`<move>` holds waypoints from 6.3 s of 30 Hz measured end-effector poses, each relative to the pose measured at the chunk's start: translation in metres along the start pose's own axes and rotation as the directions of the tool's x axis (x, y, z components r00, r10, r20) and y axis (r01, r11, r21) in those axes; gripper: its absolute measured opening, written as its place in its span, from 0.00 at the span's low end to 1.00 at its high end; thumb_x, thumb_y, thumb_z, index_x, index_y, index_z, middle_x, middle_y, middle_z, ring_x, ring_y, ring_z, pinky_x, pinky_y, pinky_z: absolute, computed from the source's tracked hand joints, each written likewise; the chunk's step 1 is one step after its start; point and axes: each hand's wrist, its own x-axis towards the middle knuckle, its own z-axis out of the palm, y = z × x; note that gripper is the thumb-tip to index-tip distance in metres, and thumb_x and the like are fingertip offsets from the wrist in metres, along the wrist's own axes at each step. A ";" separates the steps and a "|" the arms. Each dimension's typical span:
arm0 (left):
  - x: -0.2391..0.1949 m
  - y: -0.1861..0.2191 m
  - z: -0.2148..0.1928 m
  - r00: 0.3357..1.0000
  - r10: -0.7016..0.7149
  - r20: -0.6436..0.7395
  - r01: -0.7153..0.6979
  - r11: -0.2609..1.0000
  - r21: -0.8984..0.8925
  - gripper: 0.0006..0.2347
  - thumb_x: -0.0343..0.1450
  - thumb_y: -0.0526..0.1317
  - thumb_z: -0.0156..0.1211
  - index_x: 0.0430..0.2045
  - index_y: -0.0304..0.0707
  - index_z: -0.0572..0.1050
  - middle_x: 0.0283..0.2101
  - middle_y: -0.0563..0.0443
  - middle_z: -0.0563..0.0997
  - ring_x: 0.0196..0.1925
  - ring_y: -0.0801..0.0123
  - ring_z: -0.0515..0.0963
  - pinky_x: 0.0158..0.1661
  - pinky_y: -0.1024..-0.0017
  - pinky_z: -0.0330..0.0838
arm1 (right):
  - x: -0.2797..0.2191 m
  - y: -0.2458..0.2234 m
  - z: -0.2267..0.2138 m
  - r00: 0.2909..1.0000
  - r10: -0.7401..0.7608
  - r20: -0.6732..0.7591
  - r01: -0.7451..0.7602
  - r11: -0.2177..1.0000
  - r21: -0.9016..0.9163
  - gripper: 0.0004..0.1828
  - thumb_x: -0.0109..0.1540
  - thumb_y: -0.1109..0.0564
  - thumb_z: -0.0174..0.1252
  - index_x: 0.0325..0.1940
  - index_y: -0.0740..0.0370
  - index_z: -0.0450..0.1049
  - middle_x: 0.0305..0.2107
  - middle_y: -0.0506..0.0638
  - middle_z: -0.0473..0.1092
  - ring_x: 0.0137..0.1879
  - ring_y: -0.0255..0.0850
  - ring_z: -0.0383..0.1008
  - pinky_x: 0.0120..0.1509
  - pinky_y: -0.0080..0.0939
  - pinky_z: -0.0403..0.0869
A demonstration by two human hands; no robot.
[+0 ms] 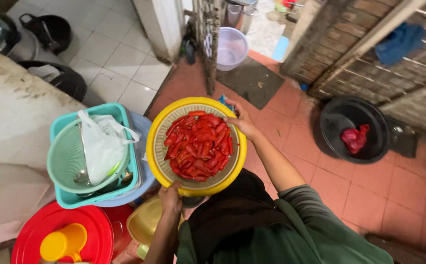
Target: Stirring pots of food on a stove, adding seasoning from packets, and placing fresh chilies into a blender jar for preparation.
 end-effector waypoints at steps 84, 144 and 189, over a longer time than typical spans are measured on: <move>1.520 1.115 0.264 0.820 0.209 -0.533 -0.340 0.927 -0.160 0.16 0.65 0.25 0.61 0.48 0.29 0.75 0.43 0.43 0.84 0.40 0.63 0.83 0.41 0.68 0.77 | 1.945 -0.047 0.860 0.852 0.188 0.488 0.200 0.745 -0.637 0.19 0.63 0.49 0.64 0.46 0.69 0.78 0.27 0.58 0.77 0.31 0.43 0.76 0.37 0.45 0.74; 1.706 1.503 -0.568 0.079 -0.517 -0.852 -0.904 -0.398 0.158 0.11 0.79 0.38 0.56 0.44 0.23 0.77 0.34 0.39 0.71 0.28 0.57 0.70 0.46 0.52 0.79 | 1.936 -0.035 1.745 -0.353 -0.224 0.908 0.702 0.578 0.415 0.14 0.55 0.64 0.64 0.45 0.61 0.80 0.47 0.55 0.76 0.55 0.52 0.74 0.60 0.47 0.72; 1.339 1.623 -0.332 -0.845 0.416 -0.336 0.004 0.633 0.774 0.18 0.69 0.18 0.59 0.46 0.38 0.84 0.46 0.49 0.82 0.48 0.66 0.82 0.46 0.70 0.79 | 1.817 -0.049 1.741 -0.707 -0.262 0.657 0.463 0.531 0.710 0.08 0.59 0.63 0.63 0.43 0.63 0.79 0.47 0.54 0.76 0.52 0.52 0.74 0.53 0.48 0.75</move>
